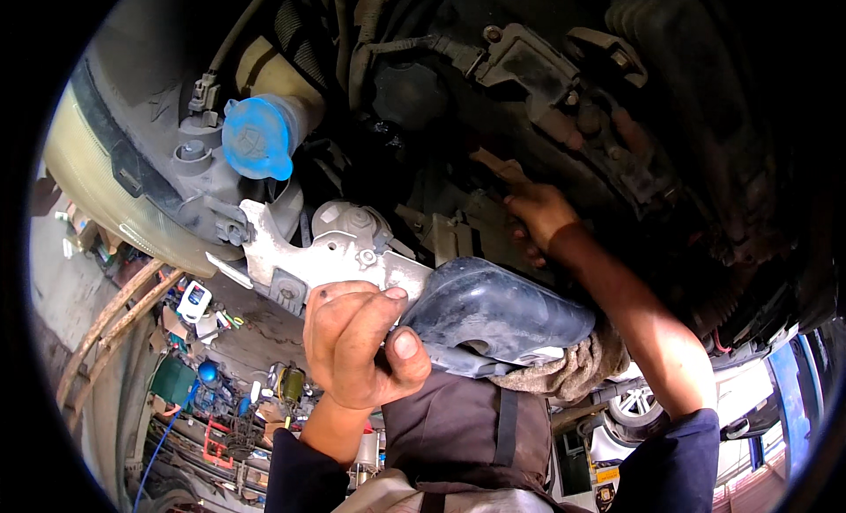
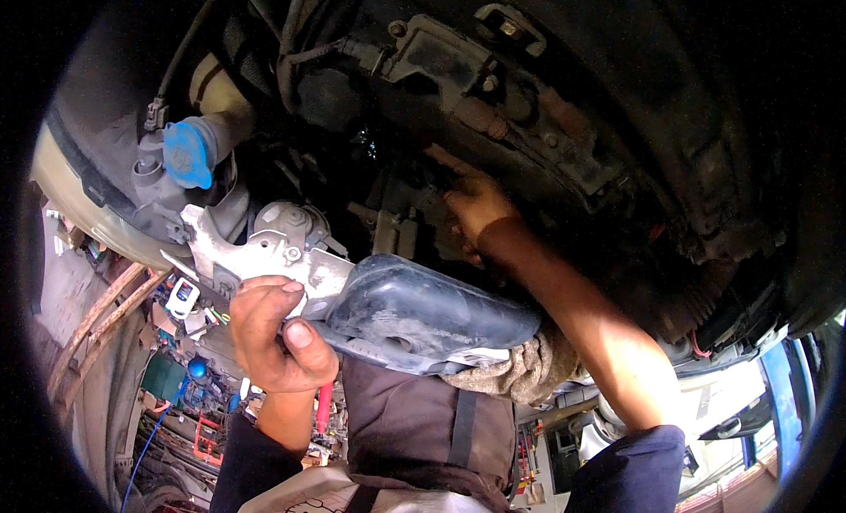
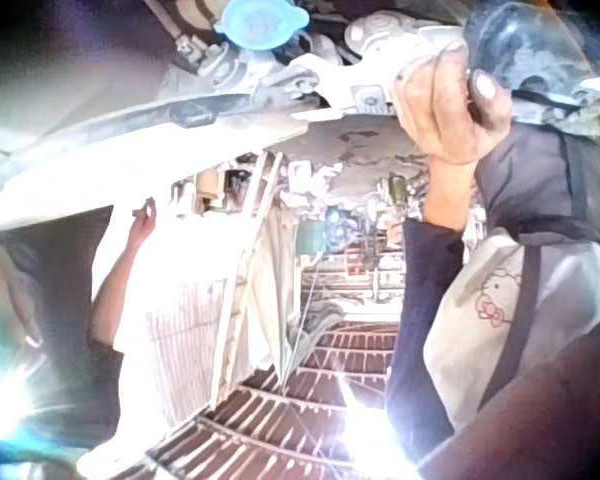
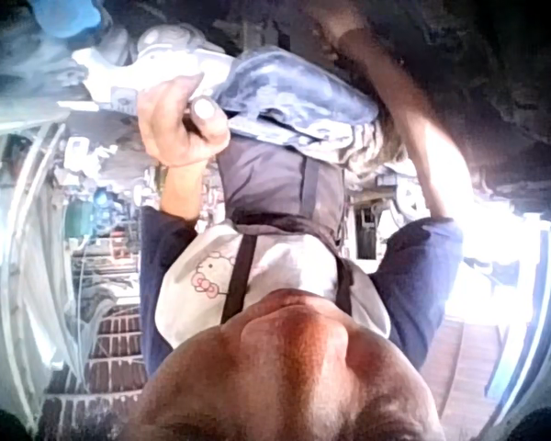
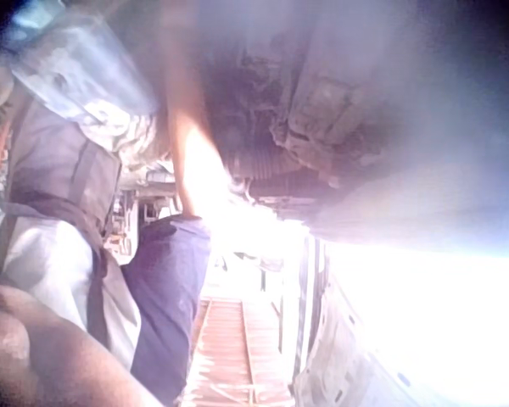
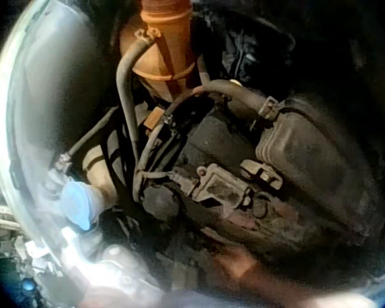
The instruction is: The person works on a car engine with the hood open, handling small metal parts and using a wrench to tighten bolts. Another person stands nearby holding a phone, occasionally illuminating the engine bay. The person manipulates a bolt and a wrench, reaching into the engine compartment to perform adjustments.
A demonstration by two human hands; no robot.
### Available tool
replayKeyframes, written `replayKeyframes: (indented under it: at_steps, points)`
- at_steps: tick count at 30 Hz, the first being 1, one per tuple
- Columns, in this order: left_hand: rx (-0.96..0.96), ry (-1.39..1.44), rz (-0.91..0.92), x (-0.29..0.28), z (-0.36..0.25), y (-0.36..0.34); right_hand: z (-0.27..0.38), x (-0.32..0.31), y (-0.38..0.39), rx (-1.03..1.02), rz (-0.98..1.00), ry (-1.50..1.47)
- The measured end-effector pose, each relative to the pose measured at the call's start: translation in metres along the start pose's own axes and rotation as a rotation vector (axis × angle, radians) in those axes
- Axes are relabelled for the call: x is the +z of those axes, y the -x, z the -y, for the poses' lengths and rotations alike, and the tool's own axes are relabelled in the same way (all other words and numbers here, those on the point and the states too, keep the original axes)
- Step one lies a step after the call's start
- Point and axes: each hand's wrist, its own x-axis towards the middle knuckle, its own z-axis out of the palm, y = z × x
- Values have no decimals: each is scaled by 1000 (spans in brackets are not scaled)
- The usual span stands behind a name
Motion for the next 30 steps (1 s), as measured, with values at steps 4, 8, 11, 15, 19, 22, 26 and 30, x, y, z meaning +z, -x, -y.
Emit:
replayKeyframes:
  at_steps: [4,8,11,15,19,22,26,30]
  points:
    - [7,-4,8,-1,0,1,2,0,-1,59,40,-146]
    - [6,7,14,-1,0,0,-5,-2,-3,21,41,-138]
    - [-9,23,68,-5,-1,1,-4,-1,-1,6,34,-124]
    - [5,27,5,-1,0,0,-9,0,1,-9,-69,-64]
    - [10,26,-4,-1,0,1,-1,-2,8,-54,13,-30]
    - [11,33,-8,-1,1,2,1,3,13,-24,-21,-93]
    - [9,26,-6,-1,0,1,-1,-2,9,-45,-9,4]
    - [5,-4,-7,-1,0,1,13,6,5,82,-26,-41]
